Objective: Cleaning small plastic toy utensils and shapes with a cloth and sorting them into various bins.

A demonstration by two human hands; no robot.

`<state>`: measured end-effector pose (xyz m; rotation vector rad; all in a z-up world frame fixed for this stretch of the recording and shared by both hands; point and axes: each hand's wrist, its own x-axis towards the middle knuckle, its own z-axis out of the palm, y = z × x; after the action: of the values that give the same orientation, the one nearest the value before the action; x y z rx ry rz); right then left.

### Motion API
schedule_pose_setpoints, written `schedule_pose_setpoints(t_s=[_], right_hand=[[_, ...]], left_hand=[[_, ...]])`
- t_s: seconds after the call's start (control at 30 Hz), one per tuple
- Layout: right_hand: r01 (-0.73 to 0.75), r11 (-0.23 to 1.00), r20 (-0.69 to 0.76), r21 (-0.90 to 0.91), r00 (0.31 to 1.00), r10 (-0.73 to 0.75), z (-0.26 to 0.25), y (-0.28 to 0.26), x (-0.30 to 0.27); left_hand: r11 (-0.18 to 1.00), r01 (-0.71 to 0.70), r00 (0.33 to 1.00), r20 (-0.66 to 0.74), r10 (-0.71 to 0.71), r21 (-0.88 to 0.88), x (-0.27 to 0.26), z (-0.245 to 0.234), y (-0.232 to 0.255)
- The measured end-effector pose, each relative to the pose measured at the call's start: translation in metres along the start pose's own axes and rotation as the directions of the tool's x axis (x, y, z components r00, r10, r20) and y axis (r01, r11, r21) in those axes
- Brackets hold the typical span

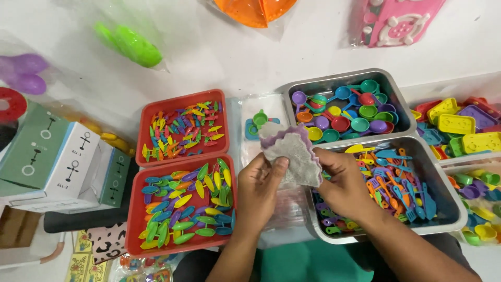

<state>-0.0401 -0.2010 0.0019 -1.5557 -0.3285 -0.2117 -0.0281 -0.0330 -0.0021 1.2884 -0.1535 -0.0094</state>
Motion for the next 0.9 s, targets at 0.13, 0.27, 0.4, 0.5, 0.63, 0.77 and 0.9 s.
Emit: schedule_pose_setpoints(t_s=[0.13, 0.27, 0.4, 0.5, 0.63, 0.77, 0.9], right_hand=[[-0.041, 0.973, 0.058, -0.226, 0.997, 0.056, 0.000, -0.013, 0.002], [-0.076, 0.982, 0.101, -0.174, 0.990, 0.095, -0.003, -0.023, 0.006], [0.029, 0.809, 0.071, -0.587, 0.997, 0.016, -0.010, -0.039, 0.007], [0.032, 0.656, 0.112, -0.754, 0.990, 0.081, -0.013, -0.046, 0.003], [0.092, 0.308, 0.147, -0.947, 0.976, 0.158, -0.018, -0.035, -0.010], [0.010, 0.445, 0.115, -0.896, 0.971, 0.209, -0.026, -0.048, -0.005], [0.100, 0.790, 0.120, -0.605, 0.992, -0.033, -0.026, -0.047, -0.001]], left_hand=[[0.990, -0.135, 0.988, 0.074, 0.138, -0.048, -0.006, 0.004, 0.011], [0.951, -0.193, 0.981, 0.058, 0.184, 0.240, -0.005, 0.002, 0.026], [0.815, -0.274, 0.960, 0.195, 0.201, 0.510, 0.000, -0.001, 0.037], [0.557, -0.357, 0.934, 0.284, 0.216, 0.750, -0.006, 0.002, 0.031], [0.096, -0.645, 0.762, 0.628, 0.157, 0.758, -0.009, 0.012, -0.022], [0.019, -0.680, 0.717, 0.660, 0.222, 0.733, -0.008, 0.005, 0.010], [0.086, -0.713, 0.653, 0.614, 0.444, 0.696, 0.002, -0.006, 0.037]])
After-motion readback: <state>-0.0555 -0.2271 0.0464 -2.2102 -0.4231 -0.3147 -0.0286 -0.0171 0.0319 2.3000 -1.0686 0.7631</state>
